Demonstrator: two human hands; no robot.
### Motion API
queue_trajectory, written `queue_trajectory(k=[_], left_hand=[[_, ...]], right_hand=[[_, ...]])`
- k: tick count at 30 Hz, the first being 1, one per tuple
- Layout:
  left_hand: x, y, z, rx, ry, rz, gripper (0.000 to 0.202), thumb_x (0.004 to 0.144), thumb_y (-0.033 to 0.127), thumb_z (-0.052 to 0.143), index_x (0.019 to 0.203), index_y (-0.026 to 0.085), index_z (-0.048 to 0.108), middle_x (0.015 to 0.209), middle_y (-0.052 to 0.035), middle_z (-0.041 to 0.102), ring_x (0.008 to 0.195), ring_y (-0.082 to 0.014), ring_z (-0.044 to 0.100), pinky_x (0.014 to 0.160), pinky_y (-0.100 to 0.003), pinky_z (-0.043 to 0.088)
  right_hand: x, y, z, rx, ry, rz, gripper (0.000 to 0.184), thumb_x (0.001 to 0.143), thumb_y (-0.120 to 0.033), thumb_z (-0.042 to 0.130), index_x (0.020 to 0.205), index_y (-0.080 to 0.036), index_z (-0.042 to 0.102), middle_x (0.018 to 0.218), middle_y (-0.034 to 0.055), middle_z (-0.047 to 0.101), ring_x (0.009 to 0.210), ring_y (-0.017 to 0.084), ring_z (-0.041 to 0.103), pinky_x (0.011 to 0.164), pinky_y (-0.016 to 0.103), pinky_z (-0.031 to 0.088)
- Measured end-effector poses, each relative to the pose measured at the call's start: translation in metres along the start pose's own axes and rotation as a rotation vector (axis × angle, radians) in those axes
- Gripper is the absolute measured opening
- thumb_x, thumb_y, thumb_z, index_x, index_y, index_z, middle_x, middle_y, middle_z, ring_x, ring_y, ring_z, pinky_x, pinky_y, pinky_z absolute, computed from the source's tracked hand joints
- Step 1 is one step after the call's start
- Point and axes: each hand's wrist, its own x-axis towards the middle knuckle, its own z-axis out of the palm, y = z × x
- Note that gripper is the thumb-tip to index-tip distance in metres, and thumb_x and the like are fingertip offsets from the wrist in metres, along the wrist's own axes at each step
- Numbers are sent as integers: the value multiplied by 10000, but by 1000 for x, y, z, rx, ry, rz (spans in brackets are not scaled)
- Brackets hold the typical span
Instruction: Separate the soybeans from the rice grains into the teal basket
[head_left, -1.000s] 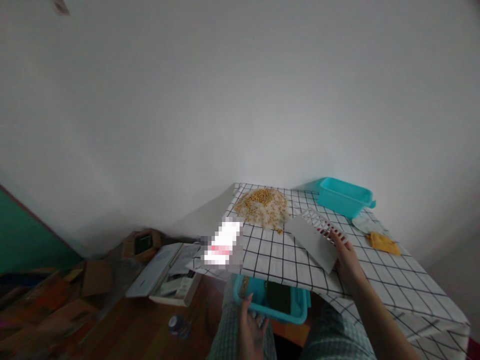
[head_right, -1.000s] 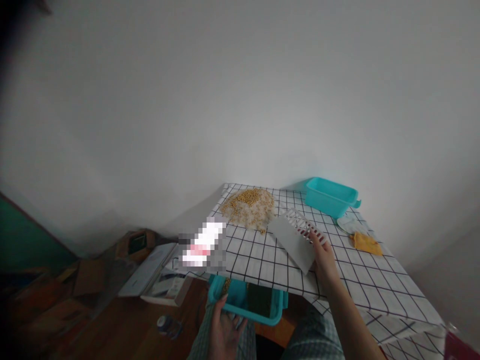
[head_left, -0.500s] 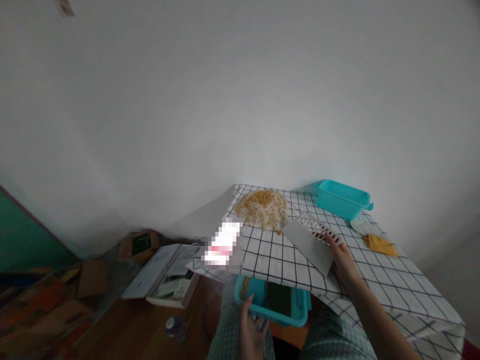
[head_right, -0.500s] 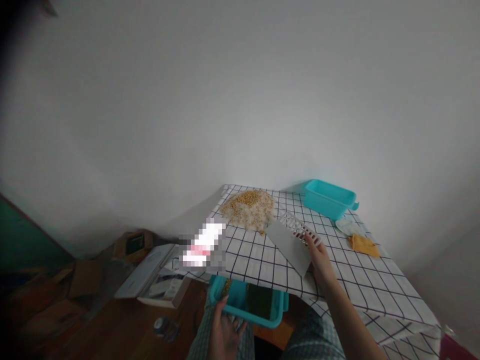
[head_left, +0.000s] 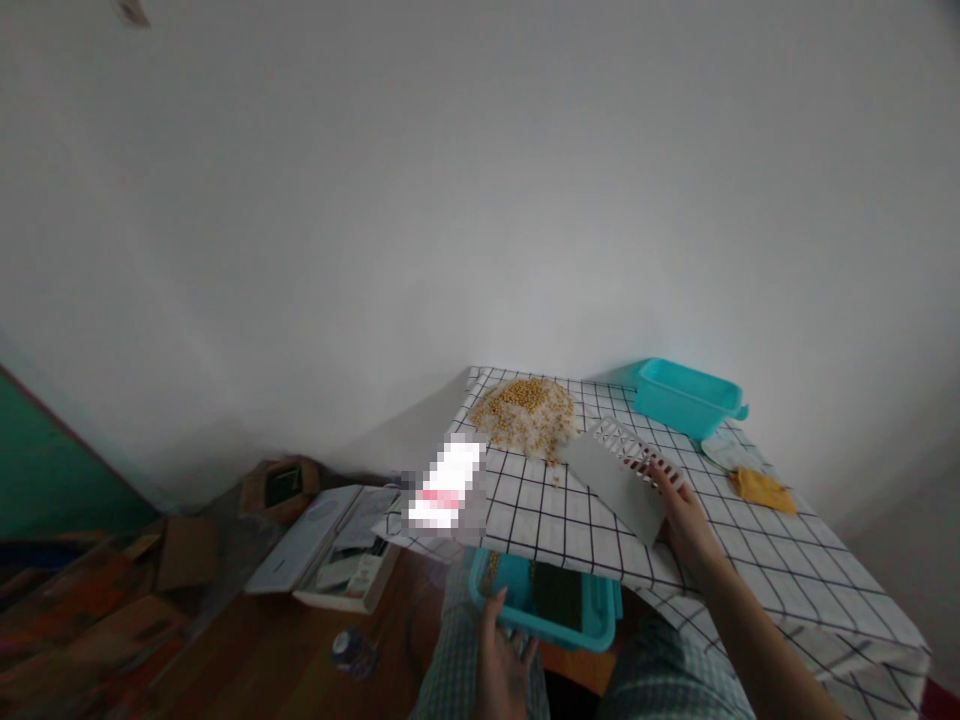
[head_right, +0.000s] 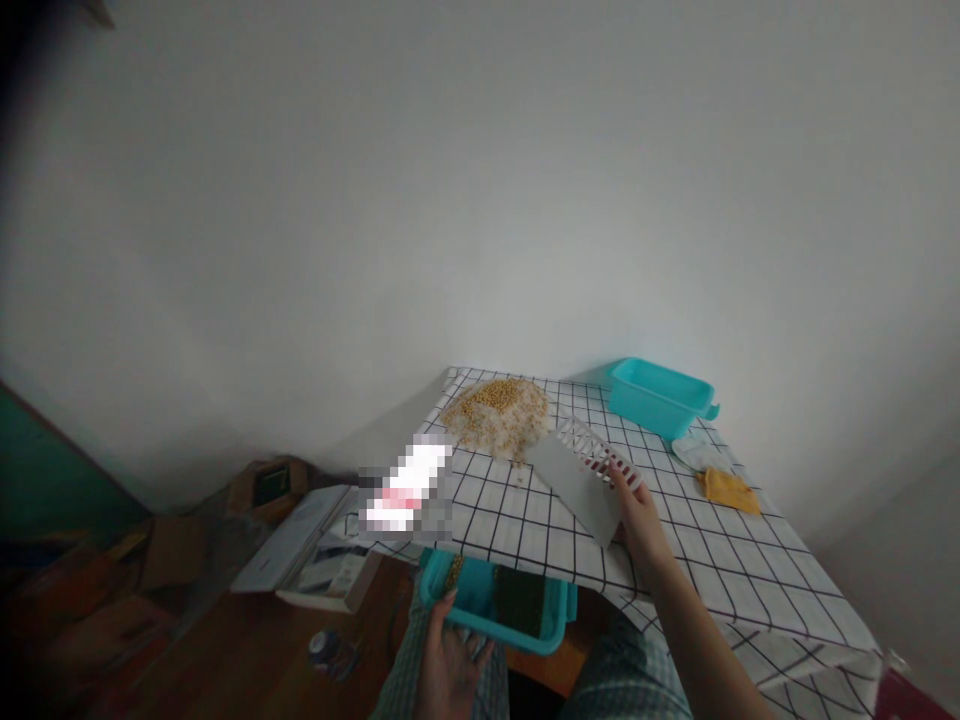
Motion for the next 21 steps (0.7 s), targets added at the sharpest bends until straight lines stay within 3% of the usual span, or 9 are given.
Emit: queue_trajectory(k=[14,21], left_hand=[[0,3,2,2,27,-2,497,732,476,648,1161,250,537,1228,-132,606,1104,-318,587,989,-486,414],[-2,1,1,2,4,4,513,717,496,666,1156,261,544,1280,-136,588,1221,-347,525,1056,-514,364]], right_hand=[[4,-1,3,9,-43,22,388,727,-448,759,1030,-220,677,875,42,774,656,215,715,454,259,527],[7,1,3,-12,-10,58,338,731,-451,748,987,-243,679,784,32,766,582,213,694,416,260,500]])
